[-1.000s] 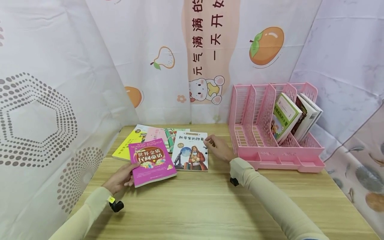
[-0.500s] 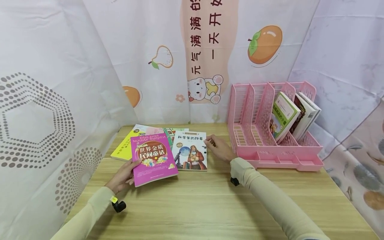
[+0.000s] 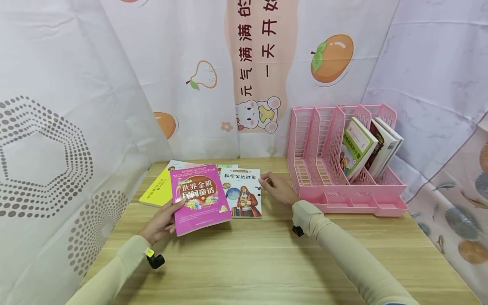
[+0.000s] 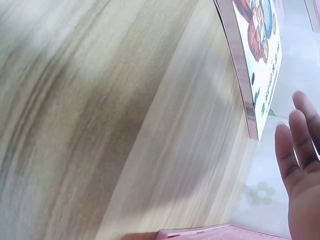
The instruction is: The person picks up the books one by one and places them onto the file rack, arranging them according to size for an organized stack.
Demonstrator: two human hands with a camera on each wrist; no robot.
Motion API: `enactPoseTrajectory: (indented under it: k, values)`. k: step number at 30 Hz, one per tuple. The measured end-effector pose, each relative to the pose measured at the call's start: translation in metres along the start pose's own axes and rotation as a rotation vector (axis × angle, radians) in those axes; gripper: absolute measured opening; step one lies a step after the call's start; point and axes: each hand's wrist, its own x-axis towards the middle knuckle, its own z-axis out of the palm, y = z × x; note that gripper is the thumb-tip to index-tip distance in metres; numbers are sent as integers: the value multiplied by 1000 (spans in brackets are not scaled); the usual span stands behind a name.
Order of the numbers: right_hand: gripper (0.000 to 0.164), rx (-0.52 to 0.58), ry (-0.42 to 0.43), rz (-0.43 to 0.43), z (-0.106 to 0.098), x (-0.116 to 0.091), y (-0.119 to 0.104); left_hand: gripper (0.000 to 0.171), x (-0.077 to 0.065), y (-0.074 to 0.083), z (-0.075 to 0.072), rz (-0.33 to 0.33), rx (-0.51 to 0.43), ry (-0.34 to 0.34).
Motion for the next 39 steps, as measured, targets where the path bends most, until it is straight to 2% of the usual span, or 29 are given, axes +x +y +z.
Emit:
enactPoseTrajectory:
  k: [9, 14, 17, 24, 31, 35, 39]
  values:
    - [47, 94, -76, 53, 2, 1, -2, 63, 7, 3, 13, 26, -31, -10]
    - [50, 91, -103, 47, 2, 2, -6, 61, 11, 8, 21, 21, -24, -33]
    - [53, 111, -160, 54, 2, 2, -13, 63, 14, 10, 25, 30, 1, -40]
    - [68, 282, -374, 149, 12, 2, -36, 63, 21, 8, 35, 55, 4, -58]
    - [55, 356, -441, 171, 24, -4, -42, 64, 28, -1, 48, 63, 13, -126]
    - [43, 467, -453, 170, 29, -6, -41, 65, 28, -3, 53, 52, -6, -116]
    - [45, 527, -420, 195, 27, -3, -41, 65, 29, 0, 58, 60, -11, -105]
